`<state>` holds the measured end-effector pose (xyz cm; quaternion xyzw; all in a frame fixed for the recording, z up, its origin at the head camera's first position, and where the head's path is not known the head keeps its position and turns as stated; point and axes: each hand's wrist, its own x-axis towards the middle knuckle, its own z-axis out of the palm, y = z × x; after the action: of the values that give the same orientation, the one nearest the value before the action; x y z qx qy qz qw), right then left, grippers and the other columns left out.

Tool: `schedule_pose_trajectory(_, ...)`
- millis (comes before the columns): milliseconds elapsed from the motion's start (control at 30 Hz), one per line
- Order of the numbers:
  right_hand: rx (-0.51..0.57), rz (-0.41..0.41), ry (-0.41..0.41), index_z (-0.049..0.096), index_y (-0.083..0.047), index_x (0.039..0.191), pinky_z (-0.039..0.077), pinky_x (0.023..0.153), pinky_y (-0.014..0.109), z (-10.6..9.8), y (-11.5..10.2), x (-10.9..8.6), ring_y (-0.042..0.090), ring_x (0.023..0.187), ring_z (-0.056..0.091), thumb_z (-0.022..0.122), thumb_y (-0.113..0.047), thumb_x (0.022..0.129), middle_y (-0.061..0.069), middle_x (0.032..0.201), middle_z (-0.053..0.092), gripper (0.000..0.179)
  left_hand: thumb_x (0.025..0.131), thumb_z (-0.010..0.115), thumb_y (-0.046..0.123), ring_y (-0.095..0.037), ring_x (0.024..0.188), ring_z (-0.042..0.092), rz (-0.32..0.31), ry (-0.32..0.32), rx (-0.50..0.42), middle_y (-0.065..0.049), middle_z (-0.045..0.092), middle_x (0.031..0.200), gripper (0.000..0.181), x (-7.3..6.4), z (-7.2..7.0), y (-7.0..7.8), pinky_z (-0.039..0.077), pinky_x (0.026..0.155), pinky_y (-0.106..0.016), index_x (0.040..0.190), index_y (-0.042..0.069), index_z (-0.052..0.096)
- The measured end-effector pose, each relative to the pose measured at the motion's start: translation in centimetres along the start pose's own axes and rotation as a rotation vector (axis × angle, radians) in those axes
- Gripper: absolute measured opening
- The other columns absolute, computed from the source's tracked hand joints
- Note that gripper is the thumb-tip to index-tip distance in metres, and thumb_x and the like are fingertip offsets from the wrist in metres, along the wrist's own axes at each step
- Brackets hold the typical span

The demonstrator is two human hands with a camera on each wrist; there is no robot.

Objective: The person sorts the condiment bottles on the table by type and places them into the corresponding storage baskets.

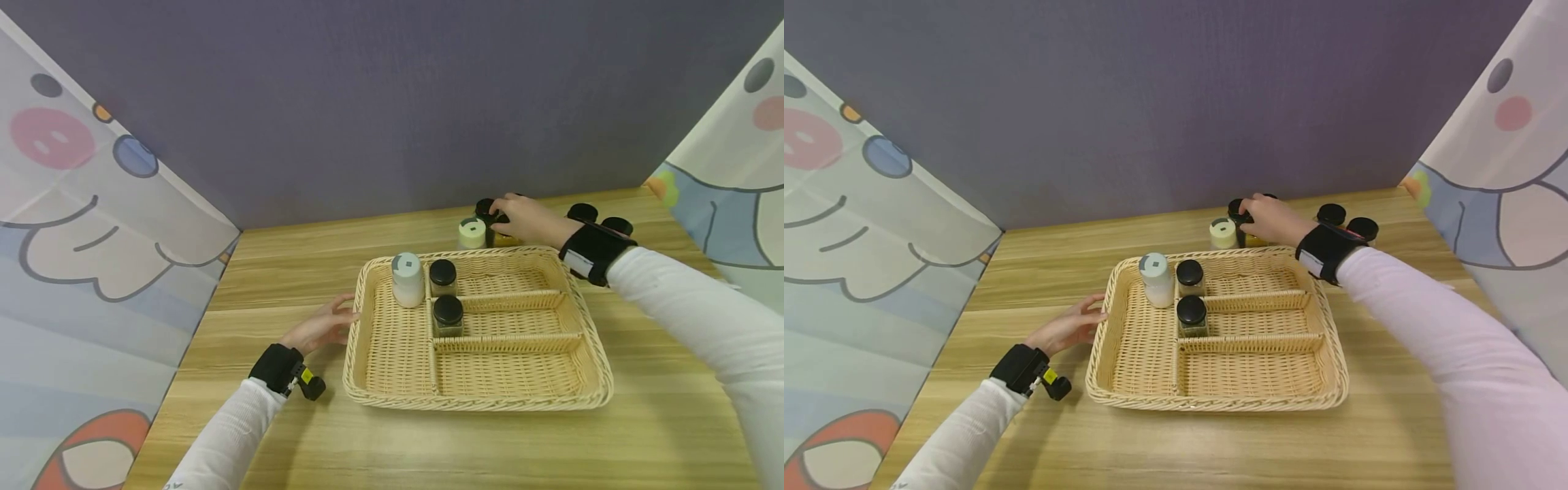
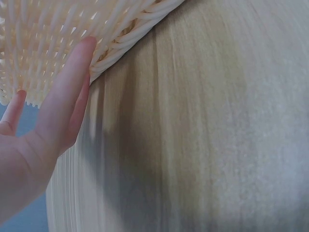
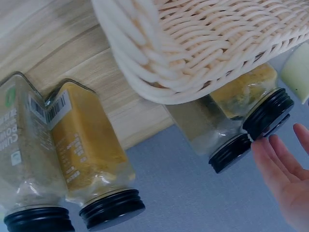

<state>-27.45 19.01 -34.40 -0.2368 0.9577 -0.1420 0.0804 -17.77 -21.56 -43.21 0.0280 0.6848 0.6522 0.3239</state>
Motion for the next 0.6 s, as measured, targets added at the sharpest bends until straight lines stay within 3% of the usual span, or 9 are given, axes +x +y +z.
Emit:
schedule_pose_trajectory(367,-0.006,0.008,-0.014,0.043,0.003,0.117,0.047,0.079,0.054,0.8,0.9,-0.2,0.044,0.097,0.048,0.058,-0.014,0.083,0.036,0.117,0.040,0.042,0.087,0.052,0.011,-0.030,0.101,0.051,0.001,-0.002,0.002,-0.021,0.048,0.117,0.052,0.0,-0.1,-0.1,0.046,0.084,-0.053,0.131,0.014,0.026)
schedule_pose_trajectory(600,0.016,-0.013,0.014,0.044,0.005,0.116,0.050,0.068,0.048,1.5,1.3,-0.2,0.040,0.087,0.052,0.060,-0.010,0.080,0.037,0.114,0.042,0.042,0.087,0.051,0.009,-0.031,0.101,0.051,0.009,-0.016,-0.008,-0.022,0.047,0.118,0.051,0.0,0.1,0.0,0.046,0.085,-0.054,0.131,0.013,0.025)
